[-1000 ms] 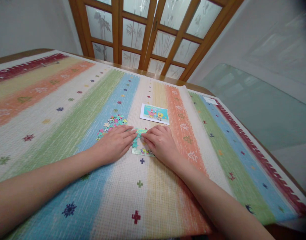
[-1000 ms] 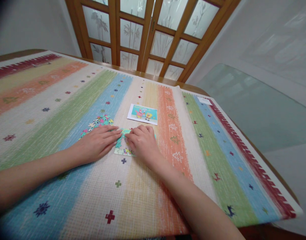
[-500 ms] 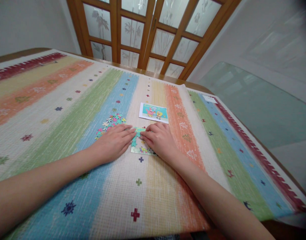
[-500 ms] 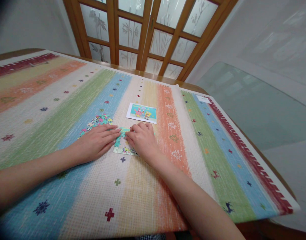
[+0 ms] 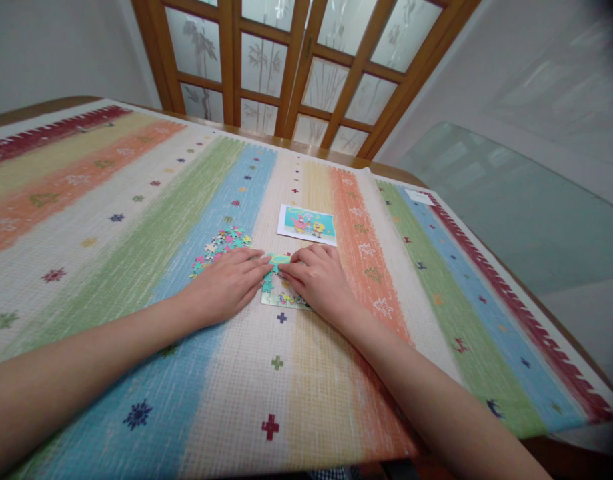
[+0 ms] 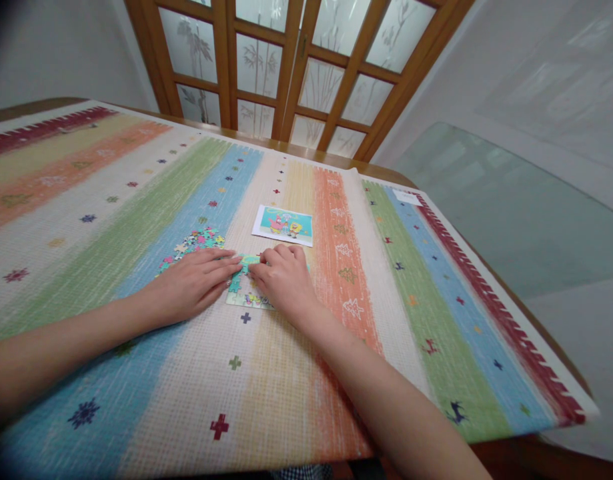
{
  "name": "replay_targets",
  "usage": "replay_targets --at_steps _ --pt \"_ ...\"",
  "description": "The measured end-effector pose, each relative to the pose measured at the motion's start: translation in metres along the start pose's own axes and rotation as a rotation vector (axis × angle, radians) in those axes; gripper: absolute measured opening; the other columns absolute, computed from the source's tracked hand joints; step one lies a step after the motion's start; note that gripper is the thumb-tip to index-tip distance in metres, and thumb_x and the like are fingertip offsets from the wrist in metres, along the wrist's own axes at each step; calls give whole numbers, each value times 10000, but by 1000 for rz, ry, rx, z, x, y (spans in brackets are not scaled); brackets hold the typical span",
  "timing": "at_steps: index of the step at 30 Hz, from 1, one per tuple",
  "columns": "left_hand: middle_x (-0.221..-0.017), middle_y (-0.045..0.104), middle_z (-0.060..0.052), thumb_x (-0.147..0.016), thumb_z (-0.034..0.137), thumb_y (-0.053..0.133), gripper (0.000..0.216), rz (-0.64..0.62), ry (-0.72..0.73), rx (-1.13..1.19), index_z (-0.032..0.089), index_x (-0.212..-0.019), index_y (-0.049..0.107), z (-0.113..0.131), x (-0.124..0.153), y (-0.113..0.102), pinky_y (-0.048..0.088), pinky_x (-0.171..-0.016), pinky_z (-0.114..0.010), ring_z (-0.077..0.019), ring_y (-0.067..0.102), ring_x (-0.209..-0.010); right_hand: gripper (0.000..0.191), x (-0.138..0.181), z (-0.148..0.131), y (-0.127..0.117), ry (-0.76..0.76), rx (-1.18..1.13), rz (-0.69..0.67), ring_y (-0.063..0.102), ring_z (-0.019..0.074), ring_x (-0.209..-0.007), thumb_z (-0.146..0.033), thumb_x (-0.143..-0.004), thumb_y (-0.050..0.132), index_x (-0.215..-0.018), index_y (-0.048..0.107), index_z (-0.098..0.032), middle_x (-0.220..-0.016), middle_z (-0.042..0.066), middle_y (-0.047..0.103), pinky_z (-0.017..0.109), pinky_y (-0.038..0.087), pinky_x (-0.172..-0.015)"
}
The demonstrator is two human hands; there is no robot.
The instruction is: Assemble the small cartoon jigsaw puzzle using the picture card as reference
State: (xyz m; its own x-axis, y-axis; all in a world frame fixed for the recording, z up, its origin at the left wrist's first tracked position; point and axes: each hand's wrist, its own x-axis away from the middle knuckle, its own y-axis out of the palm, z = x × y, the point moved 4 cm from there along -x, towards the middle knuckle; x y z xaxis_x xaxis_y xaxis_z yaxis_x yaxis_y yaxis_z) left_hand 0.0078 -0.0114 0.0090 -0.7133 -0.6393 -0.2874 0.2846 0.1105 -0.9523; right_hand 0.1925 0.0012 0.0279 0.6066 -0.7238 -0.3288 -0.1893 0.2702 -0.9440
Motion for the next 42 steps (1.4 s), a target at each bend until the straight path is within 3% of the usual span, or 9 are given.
replay_targets --at_steps 26,35,42 --pt "-1389 645 -120 -1015 235 450 341 -3 6 18 153 -1258 673 1 -1 -1 379 -1151 -540 -312 517 -1362 108 5 1 -11 -37 -75 -78 584 221 -1007 -268 -959 680 -973 787 -281 -1023 21 748 395 296 -941" --pt "-1426 616 -101 -1008 226 477 329 -13 -10 11 165 -1268 668 0 0 0 349 -1180 -533 -312 462 -1405 154 2 -10 -18 -46 36 -222 577 239 -1001 -287 -991 637 -1006 788 -264 -1003 42 744 421 272 -957" --pt "-1471 575 -107 -1020 224 450 331 -30 -16 -7 153 -1245 680 2 -2 -3 341 -1192 -527 -317 428 -1430 130 0 -13 -19 -56 52 -217 567 230 -979 -250 -975 653 -962 783 -253 -982 40 737 415 267 -967"
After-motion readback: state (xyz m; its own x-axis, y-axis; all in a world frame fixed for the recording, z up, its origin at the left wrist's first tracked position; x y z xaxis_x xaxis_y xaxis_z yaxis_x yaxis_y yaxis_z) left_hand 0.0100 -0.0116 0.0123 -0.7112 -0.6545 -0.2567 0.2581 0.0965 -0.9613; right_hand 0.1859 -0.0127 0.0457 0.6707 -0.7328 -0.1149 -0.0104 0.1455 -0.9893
